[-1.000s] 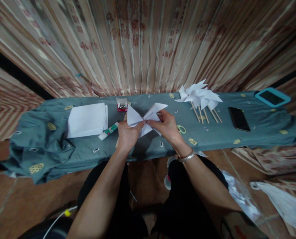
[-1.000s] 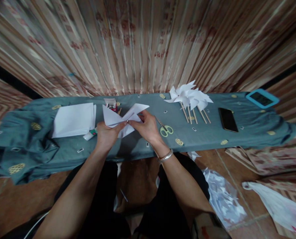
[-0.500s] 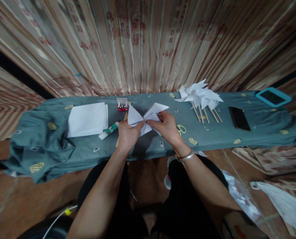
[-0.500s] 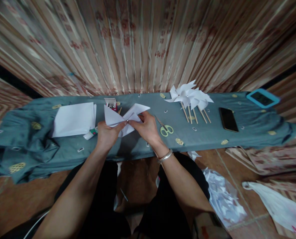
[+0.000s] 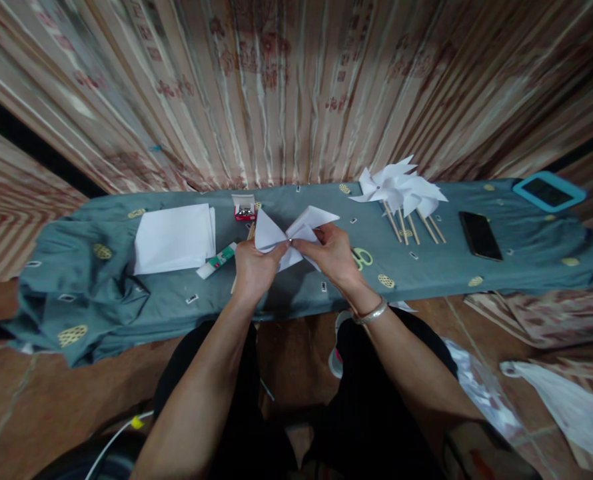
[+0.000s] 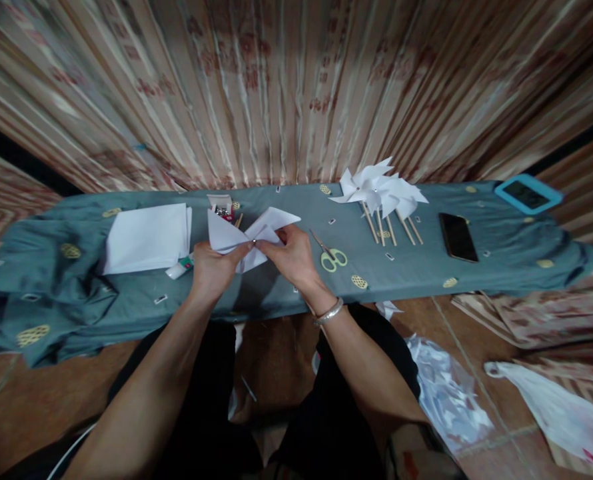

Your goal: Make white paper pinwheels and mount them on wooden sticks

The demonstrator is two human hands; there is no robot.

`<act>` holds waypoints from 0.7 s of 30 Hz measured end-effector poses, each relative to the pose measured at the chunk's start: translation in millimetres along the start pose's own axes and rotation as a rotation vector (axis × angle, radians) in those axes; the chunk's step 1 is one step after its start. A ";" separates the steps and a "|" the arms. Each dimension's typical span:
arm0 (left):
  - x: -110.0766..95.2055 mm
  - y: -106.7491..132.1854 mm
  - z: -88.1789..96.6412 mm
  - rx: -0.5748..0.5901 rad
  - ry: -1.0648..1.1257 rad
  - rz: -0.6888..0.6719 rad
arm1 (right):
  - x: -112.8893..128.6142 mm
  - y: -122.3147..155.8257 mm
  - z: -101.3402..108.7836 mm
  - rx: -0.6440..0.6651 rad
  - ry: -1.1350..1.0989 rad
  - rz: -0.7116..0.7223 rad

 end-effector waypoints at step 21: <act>-0.5 -0.7 -0.5 -0.010 -0.012 -0.011 | -2.5 1.3 1.0 -0.010 0.012 -0.005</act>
Point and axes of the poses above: each hand's wrist, its own y-axis away from the middle knuckle, its own z-axis out of the back of the hand, x = y × z, the point moved 9 cm from there along -y, towards the middle knuckle, and after that the axes turned 7 degrees about z, right-handed, at the moved point
